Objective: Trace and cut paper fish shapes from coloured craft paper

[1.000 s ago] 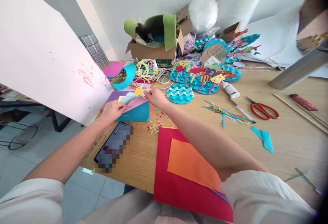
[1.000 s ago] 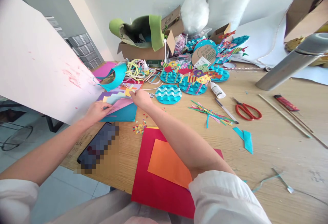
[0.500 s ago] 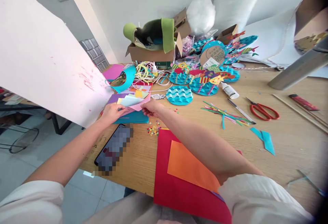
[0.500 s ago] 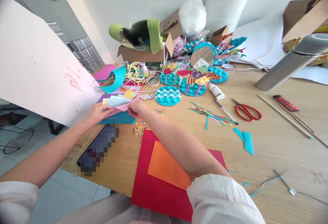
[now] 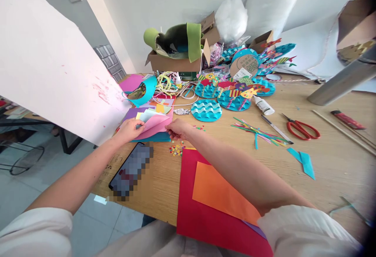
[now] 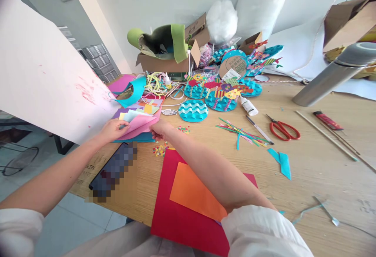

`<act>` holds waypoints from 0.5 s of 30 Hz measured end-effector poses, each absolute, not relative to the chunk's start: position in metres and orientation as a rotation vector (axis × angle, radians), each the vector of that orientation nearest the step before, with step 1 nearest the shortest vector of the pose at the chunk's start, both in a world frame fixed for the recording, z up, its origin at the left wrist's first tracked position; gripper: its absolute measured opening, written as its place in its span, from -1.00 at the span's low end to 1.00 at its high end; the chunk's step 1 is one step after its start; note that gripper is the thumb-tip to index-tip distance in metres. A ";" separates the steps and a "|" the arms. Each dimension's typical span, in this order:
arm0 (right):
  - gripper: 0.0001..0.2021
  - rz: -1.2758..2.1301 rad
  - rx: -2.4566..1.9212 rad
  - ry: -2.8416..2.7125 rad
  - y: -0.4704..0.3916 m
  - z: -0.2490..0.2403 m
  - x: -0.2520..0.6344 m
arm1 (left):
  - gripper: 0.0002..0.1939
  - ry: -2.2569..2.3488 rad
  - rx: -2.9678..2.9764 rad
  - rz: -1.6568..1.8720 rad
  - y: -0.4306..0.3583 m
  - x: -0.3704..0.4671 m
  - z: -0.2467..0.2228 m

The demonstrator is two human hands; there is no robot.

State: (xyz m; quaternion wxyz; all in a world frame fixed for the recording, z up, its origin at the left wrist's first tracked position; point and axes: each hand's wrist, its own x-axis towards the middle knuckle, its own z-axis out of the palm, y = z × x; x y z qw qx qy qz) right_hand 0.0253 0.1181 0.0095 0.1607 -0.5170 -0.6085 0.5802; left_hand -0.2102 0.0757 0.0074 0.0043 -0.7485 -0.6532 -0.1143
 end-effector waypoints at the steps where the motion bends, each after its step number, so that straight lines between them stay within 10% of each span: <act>1: -0.79 1.607 -1.495 -1.789 0.118 0.010 0.028 | -0.67 -2.052 -2.342 -0.367 0.076 -0.211 0.007; 9: -0.68 0.584 -1.225 -2.333 0.119 0.014 0.023 | -0.66 -2.023 -2.368 -0.398 0.075 -0.211 0.004; 15: -0.75 0.595 -1.180 -2.456 0.127 0.006 0.004 | -0.58 -1.944 -2.383 -0.451 0.073 -0.215 0.003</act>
